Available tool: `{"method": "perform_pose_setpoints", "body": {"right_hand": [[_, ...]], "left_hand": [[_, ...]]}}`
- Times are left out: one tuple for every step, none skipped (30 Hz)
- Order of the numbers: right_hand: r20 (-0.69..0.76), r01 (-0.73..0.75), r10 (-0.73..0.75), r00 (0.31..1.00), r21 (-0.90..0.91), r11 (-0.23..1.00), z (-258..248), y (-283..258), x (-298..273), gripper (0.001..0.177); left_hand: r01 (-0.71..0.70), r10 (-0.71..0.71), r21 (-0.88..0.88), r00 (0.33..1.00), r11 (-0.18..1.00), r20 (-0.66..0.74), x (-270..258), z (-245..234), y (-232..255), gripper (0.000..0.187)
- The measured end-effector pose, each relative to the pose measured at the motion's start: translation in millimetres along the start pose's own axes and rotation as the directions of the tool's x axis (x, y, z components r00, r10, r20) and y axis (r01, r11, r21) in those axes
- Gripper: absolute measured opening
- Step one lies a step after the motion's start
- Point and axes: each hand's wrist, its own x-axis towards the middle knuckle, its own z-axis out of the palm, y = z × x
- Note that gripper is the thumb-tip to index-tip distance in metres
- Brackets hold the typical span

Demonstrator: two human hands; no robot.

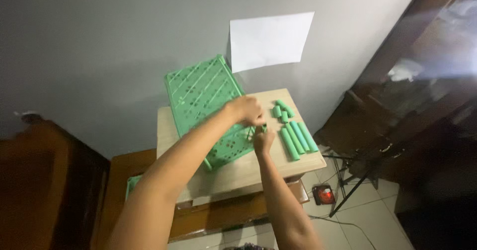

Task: The person assembles a green plastic stool by inserting cylindrical legs into a perforated seat base. They then stack a second identical seat on top and continue inserting legs to form a two-tier structure.

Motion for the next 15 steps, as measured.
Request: {"method": "perform_pose_setpoints", "body": {"right_hand": [[0.024,-0.049,0.048,0.999,0.042,0.998,-5.4,-3.7,-2.2,0.022],[0.050,-0.099,0.095,0.994,0.084,0.992,-11.1,-7.2,-4.6,0.024],[0.081,-0.152,0.143,0.986,0.125,0.980,-15.6,-11.1,-9.9,0.026],[0.090,-0.121,0.102,0.991,0.242,0.963,-21.0,-15.3,-15.7,0.019],[0.089,-0.087,0.059,0.994,0.357,0.930,-27.4,-20.7,-19.4,0.015],[0.084,-0.054,0.016,0.996,0.465,0.883,-34.4,-27.5,-21.9,0.015],[0.188,-0.144,0.052,0.981,0.516,0.844,-42.4,-35.4,-23.3,0.019],[0.292,-0.236,0.079,0.953,0.555,0.797,-50.7,-44.4,-25.1,0.023],[0.396,-0.331,0.097,0.913,0.581,0.744,-58.8,-54.2,-26.1,0.026],[0.508,-0.376,0.042,0.860,0.576,0.726,-70.6,-62.3,-23.0,0.031],[0.611,-0.423,-0.015,0.792,0.566,0.708,-84.7,-69.4,-18.3,0.037],[0.701,-0.470,-0.074,0.709,0.548,0.692,-96.9,-77.1,-13.6,0.042],[0.750,-0.523,-0.090,0.656,0.537,0.661,-106.0,-85.0,-9.6,0.047],[0.793,-0.576,-0.108,0.599,0.521,0.630,-113.5,-92.0,-5.4,0.053],[0.832,-0.627,-0.128,0.539,0.498,0.598,-118.8,-97.5,-2.1,0.058]], "left_hand": [[0.014,-0.013,-0.017,0.999,1.000,0.029,-1.6,-6.8,8.3,0.042],[0.028,-0.026,-0.033,0.998,0.999,0.059,-3.3,-13.0,15.9,0.040],[0.044,-0.039,-0.050,0.995,0.998,0.092,-7.3,-16.9,22.1,0.039],[0.056,-0.050,-0.081,0.996,0.995,0.076,-11.4,-19.3,27.8,0.042],[0.066,-0.060,-0.109,0.997,0.992,0.057,-13.4,-21.9,32.0,0.044],[0.075,-0.070,-0.138,0.997,0.988,0.039,-14.1,-24.3,33.9,0.047],[0.108,-0.099,-0.215,0.994,0.971,0.053,-13.0,-26.4,33.5,0.049],[0.141,-0.126,-0.292,0.990,0.946,0.068,-12.3,-27.2,31.7,0.050],[0.175,-0.153,-0.365,0.984,0.914,0.089,-12.2,-26.1,28.8,0.052],[0.173,-0.203,-0.329,0.977,0.929,-0.060,-10.6,-26.6,20.3,0.046],[0.178,-0.244,-0.291,0.948,0.940,-0.207,-9.7,-28.1,7.2,0.041],[0.190,-0.273,-0.254,0.896,0.948,-0.349,-10.9,-28.1,-4.2,0.037],[0.356,-0.424,-0.245,0.840,0.902,-0.340,-17.0,-26.2,-14.2,0.043],[0.510,-0.562,-0.234,0.757,0.827,-0.334,-24.7,-24.8,-24.7,0.052],[0.617,-0.673,-0.269,0.677,0.740,-0.297,-28.2,-24.6,-34.7,0.060]]}}
